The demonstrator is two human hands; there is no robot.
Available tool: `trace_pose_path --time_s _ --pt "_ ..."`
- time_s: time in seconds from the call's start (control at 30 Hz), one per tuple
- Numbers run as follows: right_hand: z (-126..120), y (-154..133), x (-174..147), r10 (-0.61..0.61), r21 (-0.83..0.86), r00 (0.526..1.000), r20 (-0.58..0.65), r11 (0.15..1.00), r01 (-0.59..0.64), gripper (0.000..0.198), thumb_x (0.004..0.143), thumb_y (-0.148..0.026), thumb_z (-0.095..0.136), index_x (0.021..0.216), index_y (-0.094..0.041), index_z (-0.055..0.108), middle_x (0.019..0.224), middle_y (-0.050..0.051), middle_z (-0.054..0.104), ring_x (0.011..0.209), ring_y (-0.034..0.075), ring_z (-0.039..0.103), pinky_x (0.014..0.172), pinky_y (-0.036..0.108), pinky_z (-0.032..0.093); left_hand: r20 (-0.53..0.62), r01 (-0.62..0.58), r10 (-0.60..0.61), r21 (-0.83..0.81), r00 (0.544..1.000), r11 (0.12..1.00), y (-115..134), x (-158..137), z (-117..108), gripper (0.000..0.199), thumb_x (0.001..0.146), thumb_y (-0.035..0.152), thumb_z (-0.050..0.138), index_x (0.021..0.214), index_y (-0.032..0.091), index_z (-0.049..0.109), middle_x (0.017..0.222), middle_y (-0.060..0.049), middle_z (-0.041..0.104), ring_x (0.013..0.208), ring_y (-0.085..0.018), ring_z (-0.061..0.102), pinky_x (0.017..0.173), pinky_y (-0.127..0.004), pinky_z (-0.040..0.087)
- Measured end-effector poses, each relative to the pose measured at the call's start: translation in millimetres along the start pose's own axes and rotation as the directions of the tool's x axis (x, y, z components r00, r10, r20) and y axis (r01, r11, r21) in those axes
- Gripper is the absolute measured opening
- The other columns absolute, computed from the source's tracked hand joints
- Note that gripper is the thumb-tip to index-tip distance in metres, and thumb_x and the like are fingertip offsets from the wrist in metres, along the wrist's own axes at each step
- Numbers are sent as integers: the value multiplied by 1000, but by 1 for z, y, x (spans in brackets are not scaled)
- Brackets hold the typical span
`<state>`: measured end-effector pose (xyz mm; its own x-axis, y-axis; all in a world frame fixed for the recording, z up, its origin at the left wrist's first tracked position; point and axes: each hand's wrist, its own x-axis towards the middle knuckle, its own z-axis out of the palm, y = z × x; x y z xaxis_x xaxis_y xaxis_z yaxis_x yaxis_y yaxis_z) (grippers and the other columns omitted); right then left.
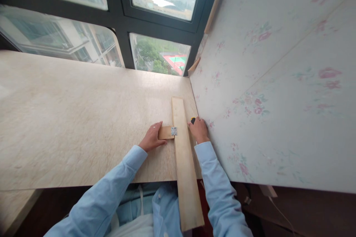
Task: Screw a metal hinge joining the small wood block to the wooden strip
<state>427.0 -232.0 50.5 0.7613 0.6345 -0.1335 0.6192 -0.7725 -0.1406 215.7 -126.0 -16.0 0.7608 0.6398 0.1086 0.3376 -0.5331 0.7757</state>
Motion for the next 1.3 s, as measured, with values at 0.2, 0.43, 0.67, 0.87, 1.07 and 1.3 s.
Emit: trace_pose_path --time_s 0.2,0.43,0.67,0.87,1.07,1.3 --pt "4 16 -61 -218 123 957 -191 962 244 52 89 -38 56 133 -12 46 128 19 56 121 31 52 99 42 43 4 -48 48 -35 999 998 -11 0 -4 88 60 29 81 138 17 42 139 -19 50 134 -37 42 111 -54 32" --pt "23 30 -146 -170 302 984 -52 937 178 67 82 -49 56 138 -14 44 131 17 56 127 33 50 108 47 40 -10 -88 88 -53 996 995 -14 1 -7 89 60 28 83 138 15 42 127 -17 58 124 -35 51 107 -53 37" --pt "41 14 -172 -76 295 997 -8 953 75 73 75 -44 65 139 -18 43 129 14 55 126 34 49 107 45 41 -40 -141 136 -128 990 982 -23 1 -6 89 61 26 82 140 17 41 120 -14 57 116 -32 54 102 -53 43" --pt "47 -3 -175 -74 265 996 -56 960 87 74 76 -43 65 139 -11 41 122 16 55 122 34 49 106 44 40 -35 -185 184 -319 982 930 -28 6 -16 89 67 24 80 144 25 35 127 -13 49 114 -28 56 83 -44 57" --pt "46 -9 -178 -69 251 996 -59 965 81 74 78 -43 66 139 -11 39 122 16 54 117 34 50 104 43 41 -50 -265 269 -415 962 870 -18 12 -30 92 72 29 79 149 25 29 137 -18 47 113 -27 60 92 -48 55" --pt "48 -8 -178 -77 258 994 -74 962 94 74 78 -45 67 139 -13 40 121 16 54 116 35 51 101 45 43 -36 -390 399 -299 916 871 10 27 -34 94 76 30 76 152 27 22 150 -20 39 114 -27 61 93 -45 53"
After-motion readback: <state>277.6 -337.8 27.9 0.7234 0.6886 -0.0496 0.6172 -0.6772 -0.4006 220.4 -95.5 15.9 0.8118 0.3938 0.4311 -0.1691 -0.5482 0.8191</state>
